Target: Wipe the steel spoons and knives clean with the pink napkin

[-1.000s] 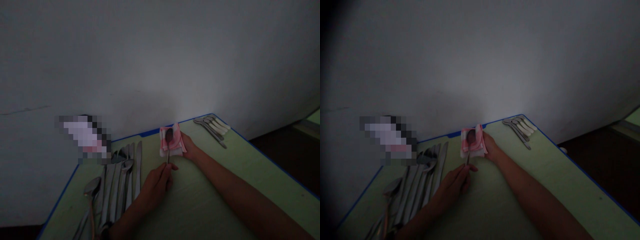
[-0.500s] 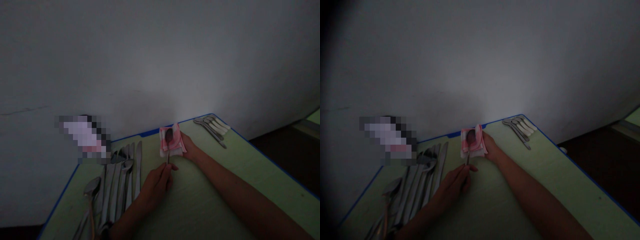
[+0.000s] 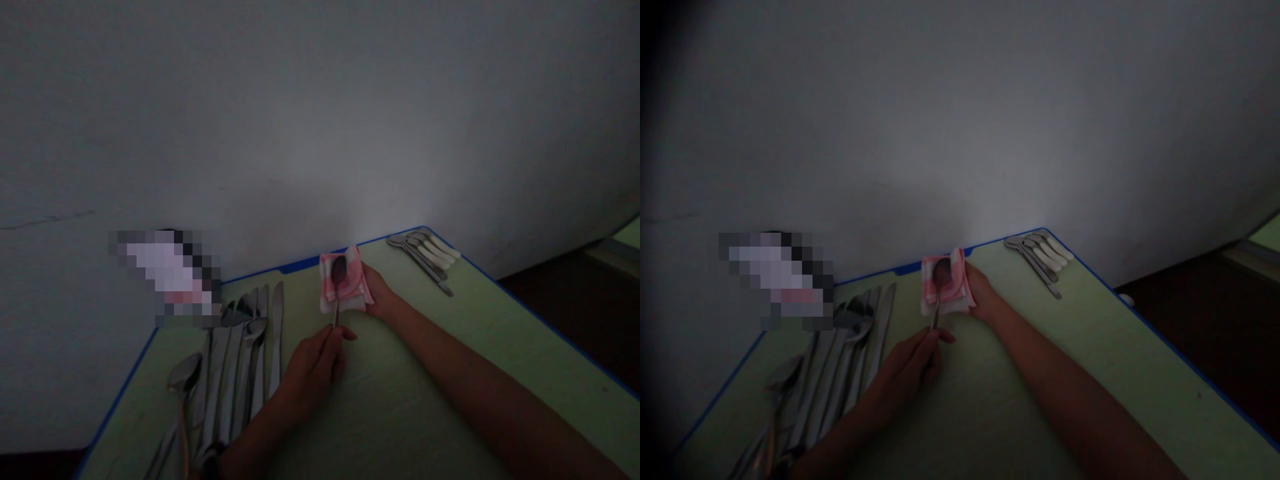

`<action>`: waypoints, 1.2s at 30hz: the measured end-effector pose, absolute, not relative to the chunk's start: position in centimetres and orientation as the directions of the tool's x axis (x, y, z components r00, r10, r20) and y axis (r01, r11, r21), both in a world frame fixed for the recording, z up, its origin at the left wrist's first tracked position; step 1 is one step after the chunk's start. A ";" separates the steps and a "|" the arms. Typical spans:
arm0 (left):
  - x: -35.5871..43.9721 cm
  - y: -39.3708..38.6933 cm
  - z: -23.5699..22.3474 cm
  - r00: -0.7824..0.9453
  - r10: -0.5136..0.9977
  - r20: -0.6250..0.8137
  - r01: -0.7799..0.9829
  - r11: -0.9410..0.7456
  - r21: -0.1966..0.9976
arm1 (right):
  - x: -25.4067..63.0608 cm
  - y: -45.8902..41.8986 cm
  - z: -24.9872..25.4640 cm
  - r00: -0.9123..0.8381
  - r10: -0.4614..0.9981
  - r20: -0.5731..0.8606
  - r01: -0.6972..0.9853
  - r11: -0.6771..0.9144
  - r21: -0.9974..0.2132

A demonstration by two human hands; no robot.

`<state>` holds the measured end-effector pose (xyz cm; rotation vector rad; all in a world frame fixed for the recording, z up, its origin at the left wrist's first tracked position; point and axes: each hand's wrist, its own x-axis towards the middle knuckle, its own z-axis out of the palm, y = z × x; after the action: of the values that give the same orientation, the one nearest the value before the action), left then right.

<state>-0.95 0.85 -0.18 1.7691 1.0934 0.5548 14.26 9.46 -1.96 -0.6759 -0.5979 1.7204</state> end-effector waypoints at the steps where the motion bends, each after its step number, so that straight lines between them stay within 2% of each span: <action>1: -1.0 0.9 -0.2 0.497 0.862 -0.102 0.433 -0.144 0.890 | 14.3 9.5 -1.9 -0.215 0.965 -0.148 -0.694 -0.257 -0.673; 3: -1.0 1.0 -0.2 0.486 0.867 -0.108 0.426 -0.127 0.896 | 14.4 9.4 -1.6 -0.245 0.957 -0.158 -0.713 -0.288 -0.640; 7: -1.2 1.3 -0.2 0.422 0.902 -0.089 0.407 -0.100 0.908 | 14.4 8.9 -1.2 -0.313 0.943 -0.115 -0.686 -0.308 -0.660; 13: -0.9 1.2 -0.2 0.425 0.903 -0.064 0.497 -0.173 0.850 | 14.6 8.1 -1.5 -0.246 0.968 0.049 -0.720 -0.148 -0.678; 17: -0.7 0.8 -0.2 0.453 0.888 -0.072 0.586 -0.235 0.776 | 15.0 8.3 -1.9 -0.214 0.976 0.051 -0.689 -0.114 -0.716; 21: -0.7 0.6 -0.1 0.470 0.880 -0.076 0.579 -0.242 0.778 | 15.2 8.7 -2.1 -0.248 0.968 0.049 -0.634 -0.124 -0.763; 24: -0.8 0.8 0.1 0.472 0.877 -0.091 0.531 -0.200 0.824 | 14.9 8.8 -2.1 -0.245 0.969 0.025 -0.620 -0.137 -0.772; 27: -1.0 1.1 0.1 0.461 0.879 -0.125 0.435 -0.101 0.895 | 14.5 8.6 -2.4 -0.140 0.989 -0.048 -0.660 -0.130 -0.740; 29: -1.1 1.3 -0.1 0.441 0.885 -0.152 0.362 -0.020 0.932 | 14.4 8.4 -2.5 -0.130 0.990 -0.062 -0.694 -0.136 -0.707; 33: -1.1 1.5 -0.9 0.412 0.889 -0.199 0.187 0.131 0.974 | 14.6 8.0 -2.3 -0.279 0.956 -0.088 -0.729 -0.270 -0.629; 36: -1.1 1.5 -1.2 0.384 0.898 -0.215 0.115 0.185 0.976 | 14.7 8.0 -2.0 -0.317 0.943 -0.101 -0.728 -0.310 -0.611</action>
<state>-1.09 1.49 -1.23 1.2762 1.0492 0.7257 14.67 7.99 -2.00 -0.5427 -0.5607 1.8477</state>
